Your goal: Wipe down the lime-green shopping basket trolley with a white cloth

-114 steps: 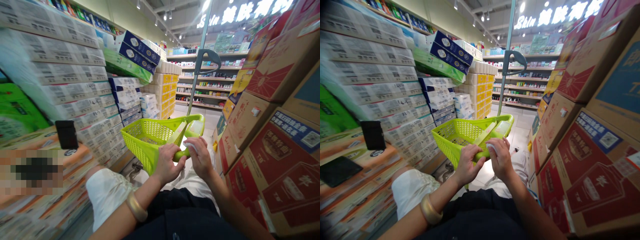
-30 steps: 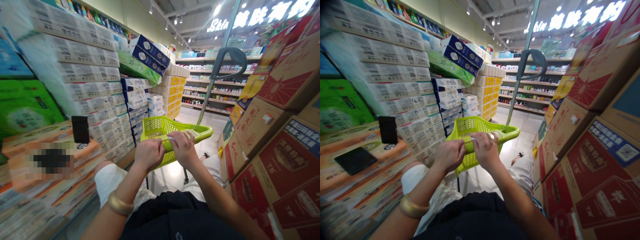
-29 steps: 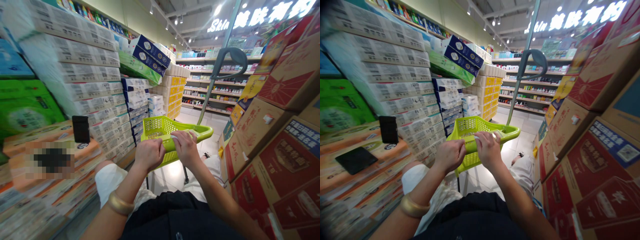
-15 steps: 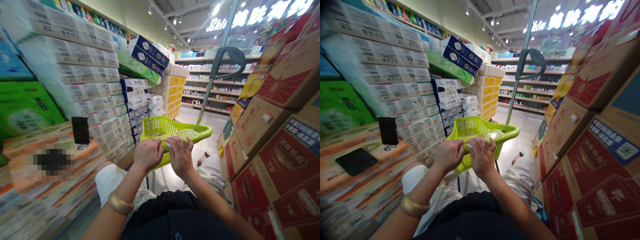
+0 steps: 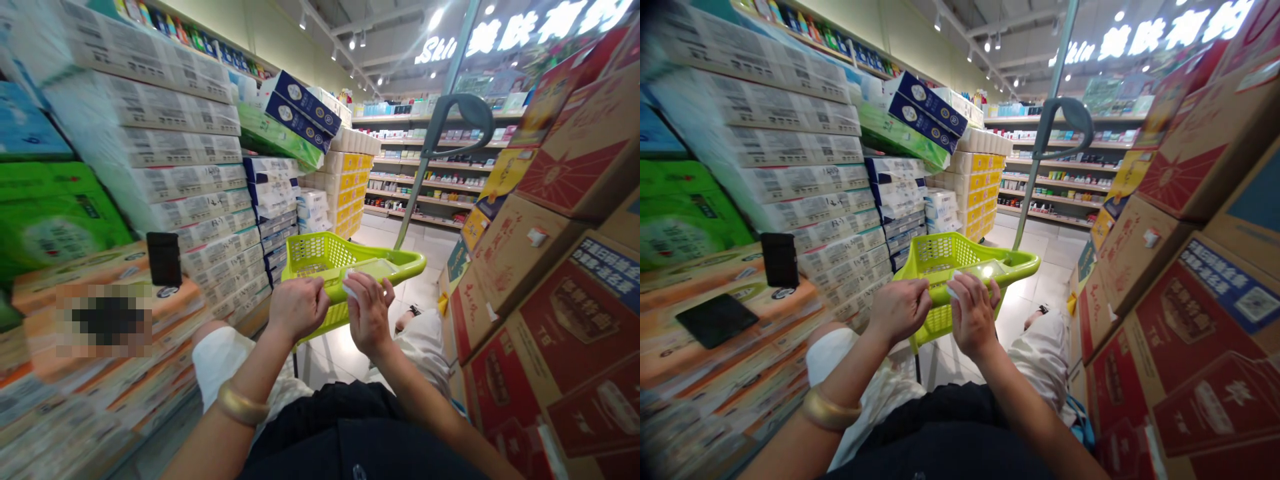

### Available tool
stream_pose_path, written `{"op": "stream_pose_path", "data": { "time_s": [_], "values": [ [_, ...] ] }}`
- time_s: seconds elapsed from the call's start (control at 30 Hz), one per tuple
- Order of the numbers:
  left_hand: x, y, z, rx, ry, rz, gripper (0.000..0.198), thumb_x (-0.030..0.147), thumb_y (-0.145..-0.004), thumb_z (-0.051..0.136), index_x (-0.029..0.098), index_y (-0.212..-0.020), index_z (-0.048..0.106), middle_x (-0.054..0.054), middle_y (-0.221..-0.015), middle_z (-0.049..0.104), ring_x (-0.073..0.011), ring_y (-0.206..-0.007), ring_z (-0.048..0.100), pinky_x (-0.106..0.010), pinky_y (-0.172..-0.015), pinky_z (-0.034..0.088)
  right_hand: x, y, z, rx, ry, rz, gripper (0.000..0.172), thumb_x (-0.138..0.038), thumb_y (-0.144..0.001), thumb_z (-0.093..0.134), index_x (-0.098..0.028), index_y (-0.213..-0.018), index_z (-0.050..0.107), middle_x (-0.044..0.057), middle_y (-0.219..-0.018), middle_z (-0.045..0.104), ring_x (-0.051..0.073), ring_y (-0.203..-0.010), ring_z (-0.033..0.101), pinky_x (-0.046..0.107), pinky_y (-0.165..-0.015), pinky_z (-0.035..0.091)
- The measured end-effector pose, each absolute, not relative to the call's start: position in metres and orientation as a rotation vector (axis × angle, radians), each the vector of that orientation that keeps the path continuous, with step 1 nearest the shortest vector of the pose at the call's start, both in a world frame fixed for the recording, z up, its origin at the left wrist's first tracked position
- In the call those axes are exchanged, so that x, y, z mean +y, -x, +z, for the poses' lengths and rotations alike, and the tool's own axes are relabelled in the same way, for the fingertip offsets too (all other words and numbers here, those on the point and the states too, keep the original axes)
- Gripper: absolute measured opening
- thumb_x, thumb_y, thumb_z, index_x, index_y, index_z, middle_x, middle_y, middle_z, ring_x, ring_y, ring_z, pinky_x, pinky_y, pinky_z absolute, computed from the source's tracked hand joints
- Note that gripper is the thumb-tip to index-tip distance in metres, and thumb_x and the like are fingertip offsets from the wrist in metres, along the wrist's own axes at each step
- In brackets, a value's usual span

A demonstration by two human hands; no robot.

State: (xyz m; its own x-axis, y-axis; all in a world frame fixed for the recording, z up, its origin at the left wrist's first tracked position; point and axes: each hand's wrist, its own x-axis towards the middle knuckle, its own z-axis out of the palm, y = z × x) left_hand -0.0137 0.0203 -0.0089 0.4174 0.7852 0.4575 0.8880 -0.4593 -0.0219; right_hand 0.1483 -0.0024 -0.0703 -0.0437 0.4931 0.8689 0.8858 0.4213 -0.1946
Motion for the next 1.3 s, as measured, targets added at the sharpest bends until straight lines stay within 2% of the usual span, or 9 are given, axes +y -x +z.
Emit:
{"op": "stream_pose_path", "data": {
  "time_s": [0.27, 0.5, 0.67, 0.87, 1.07, 1.17, 1.3],
  "values": [
    [0.02, 0.012, -0.008, -1.489, 2.428, -0.568, 0.035, 0.034, -0.089, 0.033, 0.02, -0.078, 0.064, -0.008, -0.077, 0.069, -0.0212, -0.07, 0.062, -0.031, -0.062, 0.038, 0.016, -0.188, -0.068, -1.269, 1.325, -0.423, 0.033, -0.025, -0.096, 0.032, -0.02, -0.118, 0.056, 0.012, -0.118, 0.062, 0.024, -0.117, 0.053, 0.044, -0.104, 0.028],
    [0.021, 0.016, -0.009, -1.459, 2.426, -0.579, 0.036, 0.033, -0.089, 0.032, 0.021, -0.077, 0.063, -0.007, -0.076, 0.069, -0.0213, -0.069, 0.062, -0.031, -0.062, 0.038, 0.009, -0.17, -0.061, -1.594, 1.244, -0.445, 0.03, -0.023, -0.096, 0.032, -0.023, -0.113, 0.057, 0.008, -0.115, 0.064, 0.02, -0.114, 0.055, 0.041, -0.108, 0.023],
    [0.021, 0.014, -0.008, -1.465, 2.423, -0.55, 0.035, 0.033, -0.089, 0.033, 0.021, -0.076, 0.062, -0.006, -0.076, 0.069, -0.0209, -0.069, 0.062, -0.031, -0.061, 0.036, 0.014, -0.181, -0.05, -1.427, 1.408, -0.386, 0.03, -0.026, -0.097, 0.032, -0.02, -0.111, 0.059, 0.008, -0.11, 0.066, 0.021, -0.109, 0.056, 0.04, -0.104, 0.025],
    [0.022, 0.015, -0.009, -1.45, 2.419, -0.574, 0.036, 0.033, -0.09, 0.031, 0.021, -0.077, 0.062, -0.006, -0.077, 0.069, -0.0206, -0.069, 0.062, -0.031, -0.061, 0.036, 0.008, -0.156, -0.036, -1.788, 1.267, -0.308, 0.027, -0.027, -0.097, 0.037, -0.023, -0.11, 0.061, 0.006, -0.114, 0.064, 0.019, -0.109, 0.054, 0.034, -0.103, 0.029],
    [0.02, 0.016, -0.009, -1.436, 2.435, -0.585, 0.036, 0.033, -0.09, 0.032, 0.02, -0.076, 0.062, -0.007, -0.075, 0.069, -0.021, -0.067, 0.061, -0.032, -0.06, 0.035, 0.018, -0.174, -0.026, -1.646, 1.436, -0.271, 0.028, -0.029, -0.097, 0.038, -0.019, -0.107, 0.062, 0.008, -0.106, 0.067, 0.021, -0.1, 0.057, 0.035, -0.095, 0.034],
    [0.02, 0.014, -0.009, -1.431, 2.433, -0.596, 0.036, 0.033, -0.089, 0.033, 0.02, -0.076, 0.062, -0.007, -0.074, 0.069, -0.0211, -0.067, 0.061, -0.032, -0.059, 0.034, 0.018, -0.169, -0.02, -1.734, 1.478, -0.27, 0.026, -0.028, -0.096, 0.04, -0.02, -0.106, 0.063, 0.007, -0.108, 0.067, 0.022, -0.101, 0.057, 0.036, -0.097, 0.032],
    [0.022, 0.015, -0.01, -1.417, 2.436, -0.617, 0.035, 0.033, -0.09, 0.033, 0.02, -0.075, 0.062, -0.006, -0.074, 0.068, -0.0201, -0.066, 0.06, -0.031, -0.059, 0.034, 0.015, -0.15, -0.013, -1.942, 1.427, -0.238, 0.024, -0.025, -0.097, 0.041, -0.026, -0.104, 0.064, 0.004, -0.111, 0.067, 0.02, -0.105, 0.057, 0.039, -0.106, 0.023]
  ]
}}
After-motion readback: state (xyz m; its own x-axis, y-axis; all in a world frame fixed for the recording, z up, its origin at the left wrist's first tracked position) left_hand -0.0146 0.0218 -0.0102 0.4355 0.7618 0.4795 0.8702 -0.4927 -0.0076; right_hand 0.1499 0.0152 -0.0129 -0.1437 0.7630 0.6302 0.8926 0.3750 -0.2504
